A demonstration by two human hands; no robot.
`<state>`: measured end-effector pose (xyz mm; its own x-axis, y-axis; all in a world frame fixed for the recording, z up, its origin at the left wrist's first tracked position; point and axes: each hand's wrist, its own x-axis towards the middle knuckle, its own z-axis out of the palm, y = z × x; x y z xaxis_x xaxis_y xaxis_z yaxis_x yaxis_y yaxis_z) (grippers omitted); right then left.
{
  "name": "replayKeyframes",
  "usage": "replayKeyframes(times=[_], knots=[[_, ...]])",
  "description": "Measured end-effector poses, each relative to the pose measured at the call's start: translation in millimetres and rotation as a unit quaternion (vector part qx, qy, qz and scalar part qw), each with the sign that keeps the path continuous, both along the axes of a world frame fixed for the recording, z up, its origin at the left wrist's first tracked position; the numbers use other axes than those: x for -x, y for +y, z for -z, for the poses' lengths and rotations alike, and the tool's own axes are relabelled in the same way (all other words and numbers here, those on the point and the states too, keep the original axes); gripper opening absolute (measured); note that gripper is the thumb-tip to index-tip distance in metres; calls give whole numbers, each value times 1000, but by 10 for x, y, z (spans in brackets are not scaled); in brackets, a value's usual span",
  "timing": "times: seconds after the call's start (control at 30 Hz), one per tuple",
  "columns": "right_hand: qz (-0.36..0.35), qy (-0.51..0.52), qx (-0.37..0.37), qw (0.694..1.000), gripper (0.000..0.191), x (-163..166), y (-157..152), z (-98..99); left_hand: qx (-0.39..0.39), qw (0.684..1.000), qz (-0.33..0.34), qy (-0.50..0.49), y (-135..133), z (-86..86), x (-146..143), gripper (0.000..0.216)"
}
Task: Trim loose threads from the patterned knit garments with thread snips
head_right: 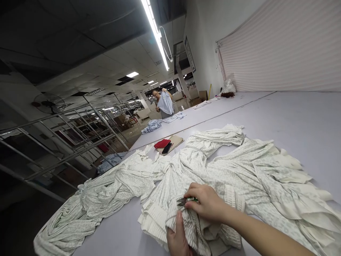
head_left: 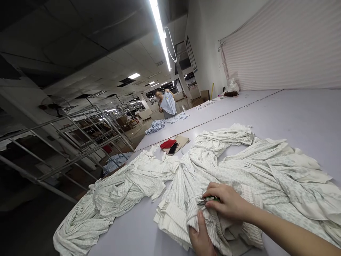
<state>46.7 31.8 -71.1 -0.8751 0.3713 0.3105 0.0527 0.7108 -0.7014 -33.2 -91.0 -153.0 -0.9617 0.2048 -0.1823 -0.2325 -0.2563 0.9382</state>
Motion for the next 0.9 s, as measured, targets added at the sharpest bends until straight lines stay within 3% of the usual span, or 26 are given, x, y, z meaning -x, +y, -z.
replayKeyframes(times=[0.1,0.23,0.37,0.57,0.77,0.9], knots=[[-3,-3,16,1000,18,17,24,-43,6,1000,-3,27,9,-24,-31,30],[-46,7,-19,999,21,22,100,-74,-33,999,12,-3,-6,-74,-36,39],[-85,25,-37,995,18,22,184,-75,-24,1000,6,-15,-40,-64,8,53],[-76,48,-69,994,16,25,200,-15,15,1000,10,11,-50,-22,38,52],[-70,57,-48,995,17,44,207,35,15,1000,15,19,-26,-106,-15,56],[-25,58,-20,998,18,18,183,32,7,1000,13,8,-15,-168,-59,51]])
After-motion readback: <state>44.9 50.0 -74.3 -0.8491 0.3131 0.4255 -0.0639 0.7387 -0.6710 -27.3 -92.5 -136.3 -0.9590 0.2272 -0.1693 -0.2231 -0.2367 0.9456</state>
